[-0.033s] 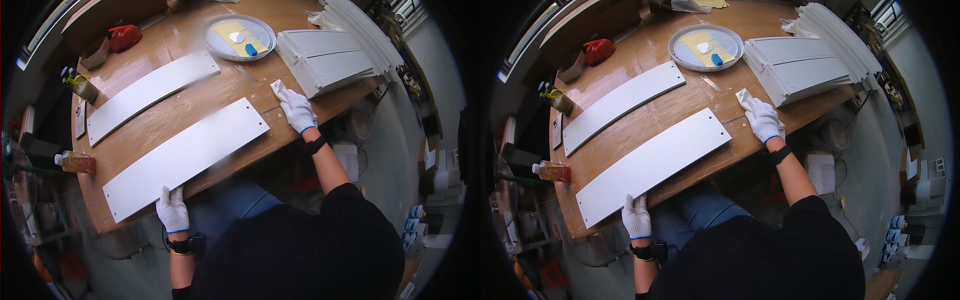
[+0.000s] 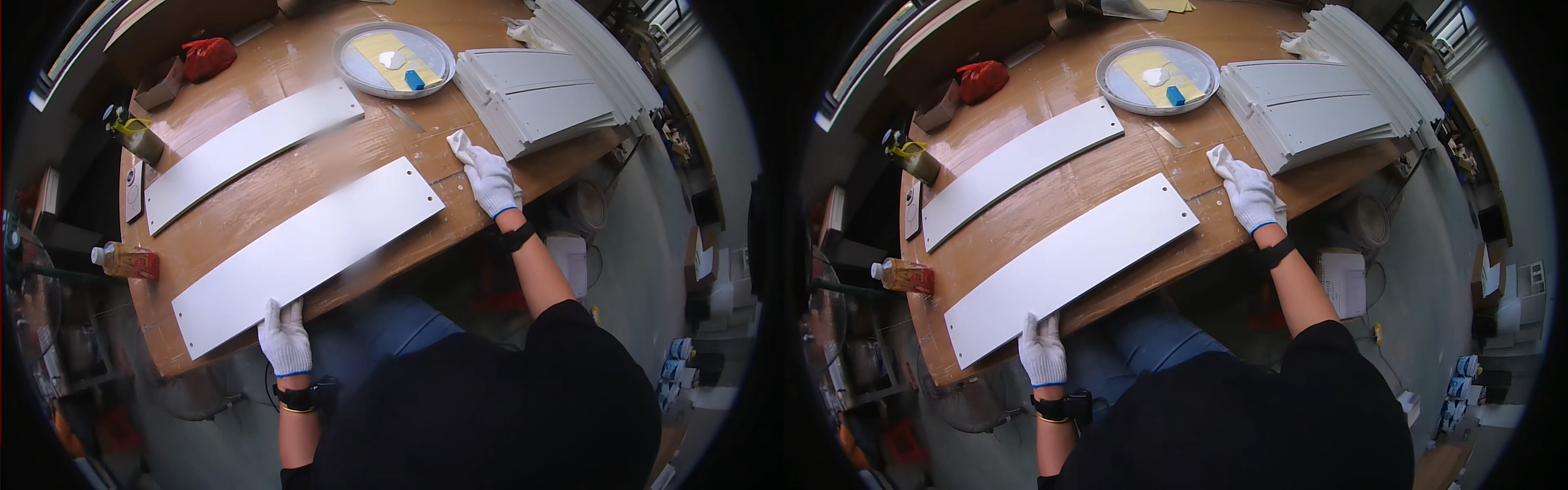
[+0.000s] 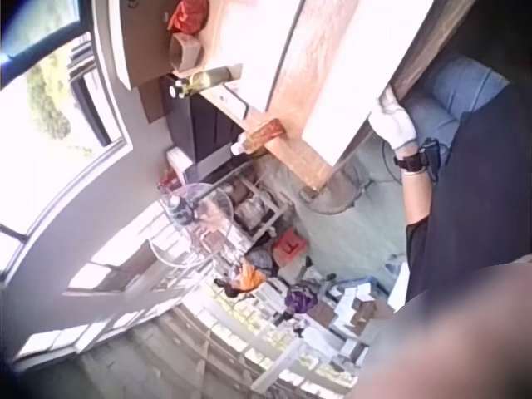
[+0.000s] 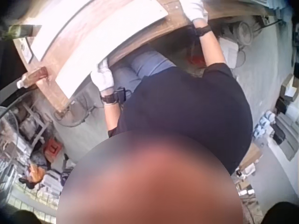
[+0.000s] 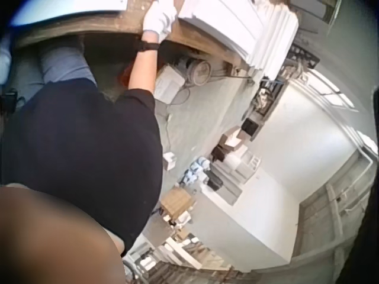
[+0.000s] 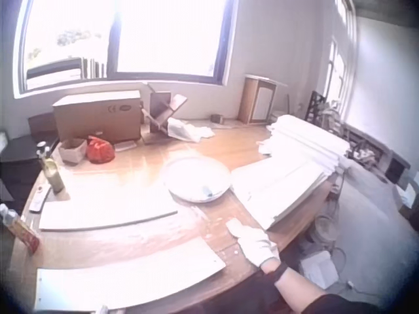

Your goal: Applying a liquid coating to the edges and surfaces of white wooden panels using a sponge applicator.

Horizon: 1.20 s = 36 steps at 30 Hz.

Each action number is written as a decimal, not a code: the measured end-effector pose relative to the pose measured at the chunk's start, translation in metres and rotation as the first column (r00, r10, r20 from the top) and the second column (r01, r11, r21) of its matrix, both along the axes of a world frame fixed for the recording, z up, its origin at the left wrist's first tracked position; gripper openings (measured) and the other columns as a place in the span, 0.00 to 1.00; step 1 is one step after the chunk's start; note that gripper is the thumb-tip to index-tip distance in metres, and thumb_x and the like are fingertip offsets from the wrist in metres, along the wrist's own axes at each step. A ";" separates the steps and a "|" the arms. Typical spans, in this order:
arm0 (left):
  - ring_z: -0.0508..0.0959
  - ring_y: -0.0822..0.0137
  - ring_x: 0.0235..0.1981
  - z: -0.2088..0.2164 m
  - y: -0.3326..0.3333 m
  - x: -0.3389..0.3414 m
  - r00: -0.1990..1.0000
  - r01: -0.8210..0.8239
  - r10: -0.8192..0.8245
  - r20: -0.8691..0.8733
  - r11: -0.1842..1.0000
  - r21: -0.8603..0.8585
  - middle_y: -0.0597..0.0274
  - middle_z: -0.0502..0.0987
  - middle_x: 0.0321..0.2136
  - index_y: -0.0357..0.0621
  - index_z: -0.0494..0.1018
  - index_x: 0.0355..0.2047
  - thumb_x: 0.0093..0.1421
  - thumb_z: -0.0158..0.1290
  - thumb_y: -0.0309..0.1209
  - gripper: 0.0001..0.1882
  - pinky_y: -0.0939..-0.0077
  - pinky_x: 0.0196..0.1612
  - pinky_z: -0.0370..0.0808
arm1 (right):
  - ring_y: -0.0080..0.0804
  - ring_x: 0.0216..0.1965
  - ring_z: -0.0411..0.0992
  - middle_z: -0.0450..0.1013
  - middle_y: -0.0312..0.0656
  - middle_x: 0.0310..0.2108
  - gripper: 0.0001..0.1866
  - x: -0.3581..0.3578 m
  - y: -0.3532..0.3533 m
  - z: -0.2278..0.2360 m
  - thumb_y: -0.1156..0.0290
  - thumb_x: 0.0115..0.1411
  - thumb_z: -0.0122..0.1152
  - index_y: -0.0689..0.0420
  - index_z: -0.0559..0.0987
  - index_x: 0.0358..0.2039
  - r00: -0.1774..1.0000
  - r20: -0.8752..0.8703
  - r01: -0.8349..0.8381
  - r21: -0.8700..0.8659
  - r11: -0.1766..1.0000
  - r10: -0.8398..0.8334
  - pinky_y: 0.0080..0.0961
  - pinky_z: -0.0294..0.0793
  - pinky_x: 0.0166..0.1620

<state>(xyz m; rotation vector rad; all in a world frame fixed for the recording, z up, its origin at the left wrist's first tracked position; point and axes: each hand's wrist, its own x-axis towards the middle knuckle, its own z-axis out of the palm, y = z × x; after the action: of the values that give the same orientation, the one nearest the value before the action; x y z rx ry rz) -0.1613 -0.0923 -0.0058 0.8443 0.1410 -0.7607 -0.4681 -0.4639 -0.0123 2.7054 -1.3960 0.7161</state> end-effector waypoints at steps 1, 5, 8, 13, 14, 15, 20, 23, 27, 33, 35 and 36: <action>0.73 0.54 0.55 -0.002 -0.002 0.000 1.000 0.004 -0.004 -0.005 1.000 0.001 0.50 0.69 0.55 0.35 0.62 0.59 0.67 0.48 0.23 0.21 0.53 0.58 0.76 | 0.50 0.46 0.72 0.75 0.46 0.48 0.20 0.000 0.000 0.001 0.65 0.58 0.59 0.57 0.76 0.51 0.999 0.030 0.011 0.007 1.000 -0.012 0.41 0.70 0.52; 0.73 0.53 0.55 0.000 -0.008 0.001 0.995 0.101 -0.101 -0.010 0.995 0.010 0.49 0.71 0.53 0.34 0.63 0.57 0.67 0.49 0.25 0.19 0.54 0.57 0.76 | 0.50 0.46 0.73 0.77 0.49 0.44 0.18 0.018 -0.005 0.006 0.69 0.58 0.57 0.58 0.79 0.49 0.857 0.507 -0.128 0.389 0.913 -0.096 0.43 0.70 0.53; 0.73 0.51 0.56 0.000 -0.004 0.007 0.955 0.289 -0.287 -0.082 0.957 0.020 0.49 0.72 0.52 0.34 0.64 0.55 0.69 0.48 0.29 0.18 0.54 0.57 0.77 | 0.46 0.49 0.74 0.77 0.49 0.47 0.20 0.036 0.012 0.034 0.71 0.59 0.55 0.57 0.77 0.53 0.881 0.449 -0.108 0.492 0.864 -0.145 0.35 0.71 0.56; 0.75 0.46 0.54 0.008 0.008 0.008 0.919 0.299 -0.300 -0.257 0.953 -0.044 0.43 0.73 0.51 0.36 0.65 0.52 0.70 0.47 0.34 0.17 0.55 0.54 0.79 | 0.47 0.48 0.73 0.77 0.47 0.44 0.19 0.045 -0.009 0.043 0.68 0.57 0.57 0.55 0.79 0.49 0.992 0.039 0.118 0.114 0.986 -0.123 0.41 0.71 0.53; 0.75 0.46 0.54 0.012 0.007 0.008 0.915 0.308 -0.305 -0.265 0.951 -0.031 0.42 0.73 0.51 0.36 0.65 0.52 0.70 0.46 0.36 0.17 0.55 0.53 0.79 | 0.47 0.48 0.72 0.76 0.46 0.44 0.19 0.041 -0.021 0.040 0.66 0.56 0.58 0.53 0.79 0.49 0.973 -0.131 0.192 -0.002 0.981 -0.191 0.41 0.71 0.54; 0.75 0.46 0.53 0.015 0.006 0.007 0.910 0.318 -0.311 -0.274 0.948 -0.019 0.41 0.72 0.51 0.36 0.64 0.52 0.71 0.46 0.38 0.18 0.55 0.53 0.79 | 0.48 0.50 0.70 0.73 0.46 0.47 0.21 0.039 -0.028 0.033 0.64 0.55 0.60 0.50 0.78 0.50 0.951 -0.209 0.206 -0.123 0.971 -0.229 0.41 0.70 0.54; 0.76 0.48 0.51 0.016 0.013 0.010 0.893 0.393 -0.362 -0.266 0.916 0.074 0.39 0.72 0.53 0.35 0.63 0.54 0.70 0.45 0.41 0.22 0.55 0.51 0.80 | 0.46 0.56 0.68 0.72 0.47 0.53 0.25 0.104 -0.052 0.041 0.58 0.54 0.62 0.51 0.77 0.53 0.991 -0.130 0.029 0.028 0.999 -0.025 0.41 0.67 0.59; 0.78 0.49 0.48 0.015 0.023 0.013 0.869 0.459 -0.419 -0.264 0.881 0.113 0.40 0.72 0.52 0.34 0.62 0.57 0.70 0.45 0.40 0.24 0.57 0.48 0.81 | 0.45 0.59 0.68 0.71 0.48 0.56 0.27 0.144 -0.062 0.041 0.57 0.55 0.62 0.50 0.76 0.55 0.983 -0.178 0.115 0.410 0.905 -0.044 0.40 0.67 0.60; 0.81 0.54 0.41 0.031 0.037 0.009 0.883 0.455 -0.470 -0.025 0.840 0.294 0.42 0.77 0.46 0.30 0.65 0.56 0.70 0.46 0.37 0.22 0.62 0.44 0.82 | 0.44 0.49 0.75 0.77 0.50 0.47 0.22 0.157 -0.080 0.045 0.56 0.53 0.64 0.53 0.82 0.46 0.958 -0.279 0.187 0.441 0.878 -0.064 0.37 0.72 0.54; 0.79 0.63 0.46 0.017 0.082 0.042 0.586 -0.303 -0.211 0.782 0.838 0.454 0.50 0.78 0.46 0.29 0.70 0.53 0.65 0.52 0.22 0.16 0.71 0.50 0.77 | 0.39 0.37 0.79 0.80 0.48 0.32 0.15 0.146 -0.077 0.032 0.65 0.49 0.66 0.59 0.83 0.36 0.997 -0.081 0.027 0.512 0.859 0.017 0.30 0.77 0.43; 0.72 0.56 0.58 0.017 0.092 0.065 0.364 -0.453 -0.294 0.884 0.773 0.444 0.48 0.71 0.57 0.34 0.68 0.57 0.60 0.59 0.24 0.24 0.64 0.61 0.68 | 0.41 0.37 0.79 0.80 0.49 0.34 0.18 0.123 -0.074 0.017 0.65 0.49 0.65 0.58 0.82 0.40 0.994 0.084 0.019 0.514 0.858 -0.072 0.32 0.76 0.45; 0.72 0.56 0.58 0.015 0.095 0.072 0.363 -0.443 -0.293 0.884 0.780 0.441 0.48 0.71 0.57 0.34 0.68 0.57 0.60 0.59 0.24 0.24 0.64 0.61 0.68 | 0.43 0.37 0.79 0.80 0.50 0.37 0.21 0.111 -0.072 0.007 0.65 0.49 0.64 0.58 0.81 0.45 0.957 0.249 -0.001 0.517 0.856 -0.150 0.34 0.76 0.47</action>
<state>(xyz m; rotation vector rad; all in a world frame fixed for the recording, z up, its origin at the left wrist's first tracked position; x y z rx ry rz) -0.0889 0.0028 0.0094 1.8305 -0.6692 0.0360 -0.3572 -0.5356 -0.0049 2.9917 -2.0073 0.8549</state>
